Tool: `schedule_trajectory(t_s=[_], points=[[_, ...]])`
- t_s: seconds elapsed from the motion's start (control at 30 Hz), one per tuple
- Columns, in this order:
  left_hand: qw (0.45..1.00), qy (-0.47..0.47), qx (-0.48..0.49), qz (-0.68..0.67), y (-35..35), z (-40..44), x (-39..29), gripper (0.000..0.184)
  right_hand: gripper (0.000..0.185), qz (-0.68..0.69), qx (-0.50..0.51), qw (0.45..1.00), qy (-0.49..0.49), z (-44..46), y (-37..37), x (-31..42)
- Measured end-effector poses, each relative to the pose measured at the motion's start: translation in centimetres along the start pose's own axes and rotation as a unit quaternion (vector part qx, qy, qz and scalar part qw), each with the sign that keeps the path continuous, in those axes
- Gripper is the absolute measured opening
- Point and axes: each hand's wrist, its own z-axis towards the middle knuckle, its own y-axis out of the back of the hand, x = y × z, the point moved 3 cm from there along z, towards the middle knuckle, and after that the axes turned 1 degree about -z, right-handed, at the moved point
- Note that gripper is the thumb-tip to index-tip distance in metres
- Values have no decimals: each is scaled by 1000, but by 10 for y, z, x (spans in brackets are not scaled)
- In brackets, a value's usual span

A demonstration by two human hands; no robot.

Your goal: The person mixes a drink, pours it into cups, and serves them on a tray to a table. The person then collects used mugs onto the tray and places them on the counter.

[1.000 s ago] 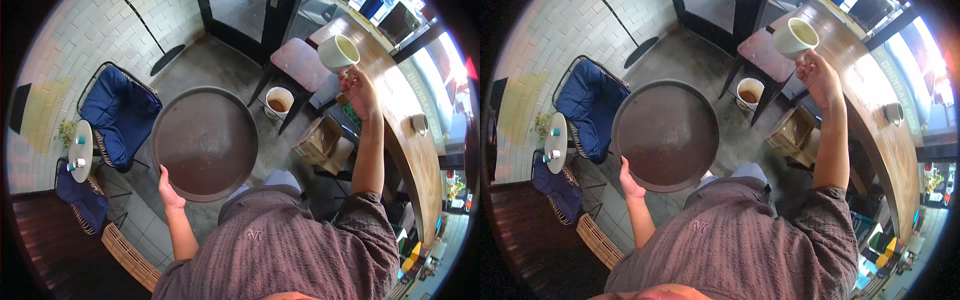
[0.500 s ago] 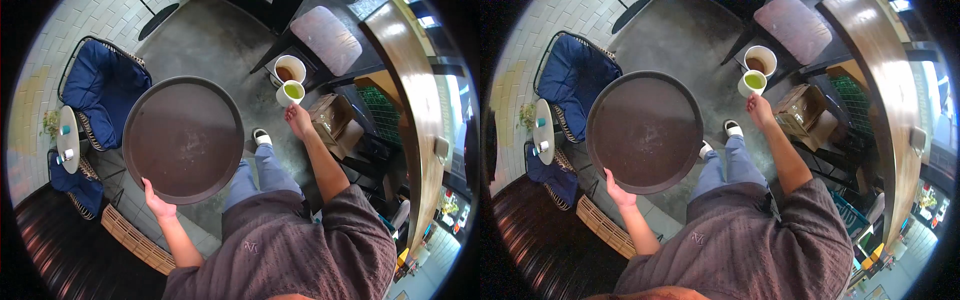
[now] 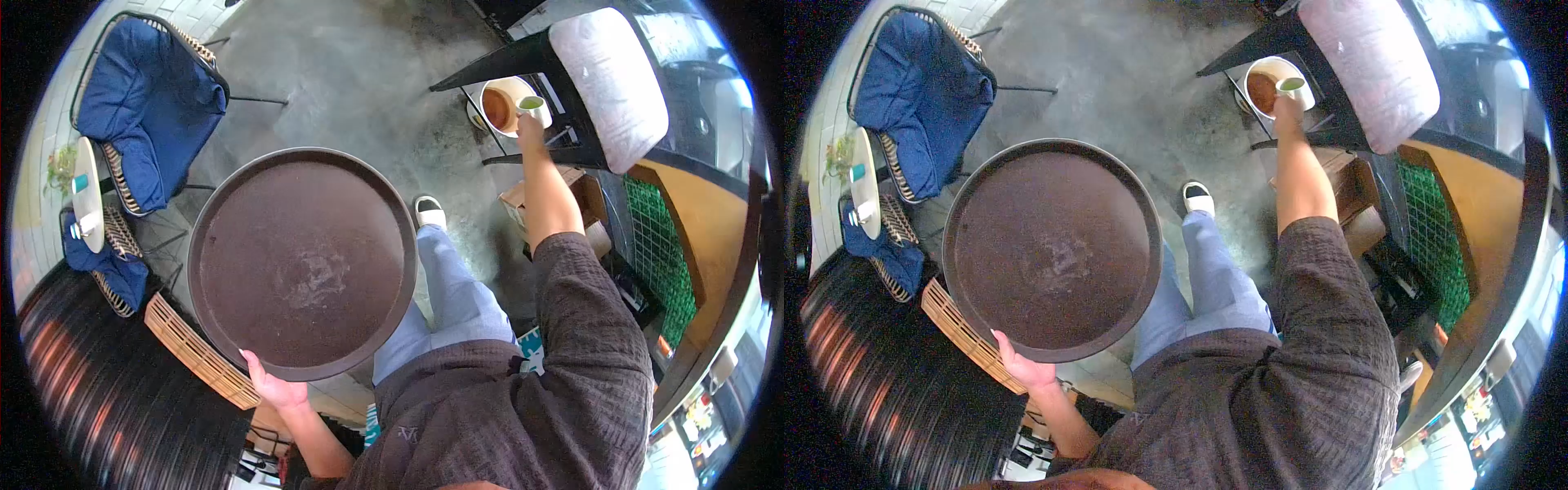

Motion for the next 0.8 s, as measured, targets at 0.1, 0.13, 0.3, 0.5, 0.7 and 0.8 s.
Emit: schedule_trajectory(t_s=[0.1,0.13,0.3,0.5,0.7,0.8], points=[[1000,6,-23,3,3,-1,14,59,40,239,-35,960,-142,25,9,-9],[1000,14,-26,3,3,-1,19,59,41,60,2,985,-164,12,25,12],[999,21,-46,18,3,-1,20,60,42,6,-275,882,-383,13,17,7],[998,32,-56,4,16,-11,16,59,35,-216,-153,949,-170,-31,65,49],[999,41,-10,15,27,-11,7,62,26,123,-44,987,-91,-15,30,15],[999,43,8,-1,32,-11,1,62,20,506,89,841,-170,-25,-10,-20]])
